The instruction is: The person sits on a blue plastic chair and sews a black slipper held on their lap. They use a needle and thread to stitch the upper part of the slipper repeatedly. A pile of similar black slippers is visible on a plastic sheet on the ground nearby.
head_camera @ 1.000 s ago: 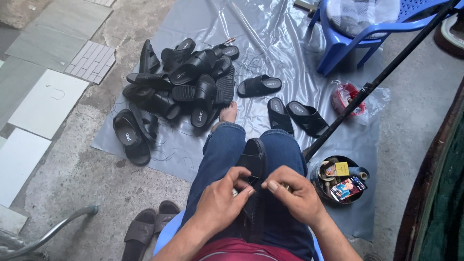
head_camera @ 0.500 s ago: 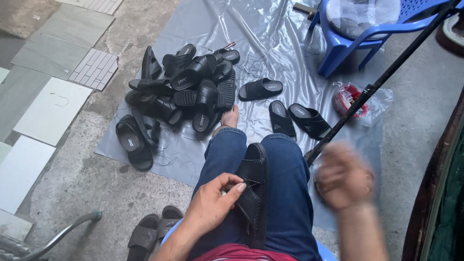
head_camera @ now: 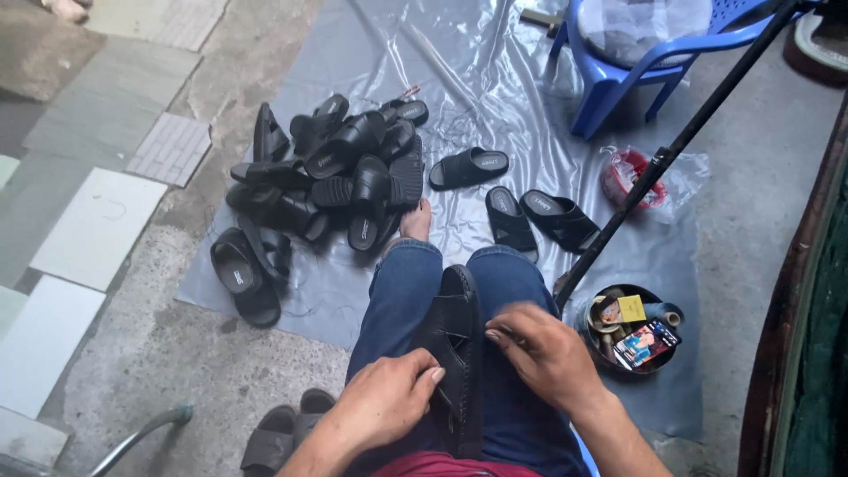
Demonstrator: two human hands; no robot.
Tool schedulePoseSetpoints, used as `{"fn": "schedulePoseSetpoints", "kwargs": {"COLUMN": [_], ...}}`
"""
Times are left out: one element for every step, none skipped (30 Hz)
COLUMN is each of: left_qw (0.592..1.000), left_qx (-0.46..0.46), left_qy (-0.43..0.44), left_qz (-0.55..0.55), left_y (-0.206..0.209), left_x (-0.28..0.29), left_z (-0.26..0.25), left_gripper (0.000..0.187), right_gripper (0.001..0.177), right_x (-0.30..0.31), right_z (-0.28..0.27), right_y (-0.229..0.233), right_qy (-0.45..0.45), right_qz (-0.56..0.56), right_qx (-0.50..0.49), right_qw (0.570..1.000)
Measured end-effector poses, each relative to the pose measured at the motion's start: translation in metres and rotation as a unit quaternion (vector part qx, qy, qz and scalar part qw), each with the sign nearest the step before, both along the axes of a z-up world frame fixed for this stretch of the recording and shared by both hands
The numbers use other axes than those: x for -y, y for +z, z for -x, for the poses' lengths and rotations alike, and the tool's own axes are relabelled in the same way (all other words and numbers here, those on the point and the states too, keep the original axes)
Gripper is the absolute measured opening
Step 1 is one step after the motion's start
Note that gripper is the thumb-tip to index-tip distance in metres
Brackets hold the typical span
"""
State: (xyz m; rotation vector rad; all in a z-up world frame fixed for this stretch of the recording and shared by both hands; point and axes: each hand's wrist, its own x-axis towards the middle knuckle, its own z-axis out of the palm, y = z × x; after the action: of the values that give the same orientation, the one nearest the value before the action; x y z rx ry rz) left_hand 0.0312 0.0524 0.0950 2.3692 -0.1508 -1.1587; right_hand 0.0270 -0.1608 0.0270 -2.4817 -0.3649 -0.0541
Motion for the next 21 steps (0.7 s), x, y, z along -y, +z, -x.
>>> {"fn": "schedulePoseSetpoints", "kwargs": {"left_qw": [0.999,0.996,0.996,0.969,0.909,0.909,0.856,0.779,0.779,0.825,0.854,0.854,0.905,0.936,0.935,0.943,0.950,0.949,0.955,0.962,0.961], "left_qx": [0.037,0.071,0.071,0.091,0.108,0.107,0.027,-0.057,-0.062,-0.032,-0.003,-0.001,-0.026,-0.054,-0.055,-0.049,-0.043,-0.042,-0.039,-0.035,-0.033], "left_qy": [-0.007,-0.012,-0.011,-0.026,-0.042,-0.041,0.016,0.075,0.077,0.179,0.277,0.275,0.295,0.311,0.313,0.307,0.300,0.303,0.285,0.267,0.270], "left_qz": [0.025,0.051,0.052,0.230,0.400,0.400,0.517,0.620,0.619,0.535,0.441,0.442,0.304,0.158,0.160,0.119,0.078,0.080,0.067,0.052,0.054], "left_y": [-0.008,-0.016,-0.014,-0.012,-0.011,-0.003,0.003,0.010,0.002,-0.006,-0.014,-0.008,-0.002,0.004,0.007,0.009,0.012,0.009,0.006,0.003,-0.007], "left_x": [-0.002,-0.004,-0.008,-0.013,-0.016,-0.020,-0.023,-0.026,-0.020,-0.012,-0.005,0.000,0.005,0.010,0.012,0.014,0.016,0.016,0.016,0.015,0.016], "left_z": [0.001,0.004,0.005,0.005,0.005,0.008,0.010,0.014,0.015,0.012,0.010,0.008,0.005,0.004,0.003,0.001,0.000,-0.002,-0.004,-0.006,-0.006], "left_gripper": [0.024,0.023,0.023,0.020,0.019,0.019,0.017,0.016,0.016,0.019,0.022,0.022,0.030,0.045,0.045,0.047,0.049,0.049,0.046,0.045,0.045], "right_gripper": [0.013,0.014,0.014,0.014,0.014,0.014,0.014,0.014,0.014,0.013,0.012,0.012,0.014,0.016,0.016,0.015,0.015,0.015,0.014,0.013,0.013], "right_x": [-0.001,-0.002,-0.002,-0.002,-0.002,-0.002,-0.001,-0.001,-0.002,-0.002,-0.003,-0.003,-0.003,-0.003,-0.003,-0.003,-0.003,-0.003,-0.003,-0.003,-0.002], "right_z": [-0.001,-0.001,-0.001,-0.002,-0.003,-0.004,-0.005,-0.004,0.000,-0.002,-0.003,-0.003,-0.004,-0.003,-0.002,-0.002,-0.002,-0.002,-0.002,-0.003,-0.003], "right_y": [0.001,0.002,0.000,-0.004,-0.007,-0.007,-0.008,-0.008,-0.008,-0.008,-0.008,-0.008,-0.008,-0.009,-0.008,-0.008,-0.007,-0.007,-0.006,-0.005,-0.007], "right_qy": [-0.009,-0.015,-0.015,-0.022,-0.030,-0.030,-0.020,-0.012,-0.013,-0.013,-0.014,-0.014,-0.015,-0.014,-0.012,-0.001,0.010,0.013,0.021,0.028,0.031], "right_qz": [-0.043,-0.084,-0.083,-0.090,-0.097,-0.097,-0.098,-0.100,-0.101,-0.101,-0.101,-0.101,-0.095,-0.089,-0.088,-0.096,-0.105,-0.103,-0.111,-0.122,-0.121], "right_qx": [-0.005,-0.014,-0.014,-0.031,-0.047,-0.049,-0.035,-0.024,-0.029,-0.019,-0.010,-0.007,-0.008,-0.013,-0.014,-0.007,-0.001,0.001,0.001,0.002,0.003], "right_qw": [0.999,0.996,0.996,0.995,0.994,0.994,0.994,0.995,0.994,0.995,0.995,0.995,0.995,0.996,0.996,0.995,0.994,0.995,0.994,0.992,0.992]}}
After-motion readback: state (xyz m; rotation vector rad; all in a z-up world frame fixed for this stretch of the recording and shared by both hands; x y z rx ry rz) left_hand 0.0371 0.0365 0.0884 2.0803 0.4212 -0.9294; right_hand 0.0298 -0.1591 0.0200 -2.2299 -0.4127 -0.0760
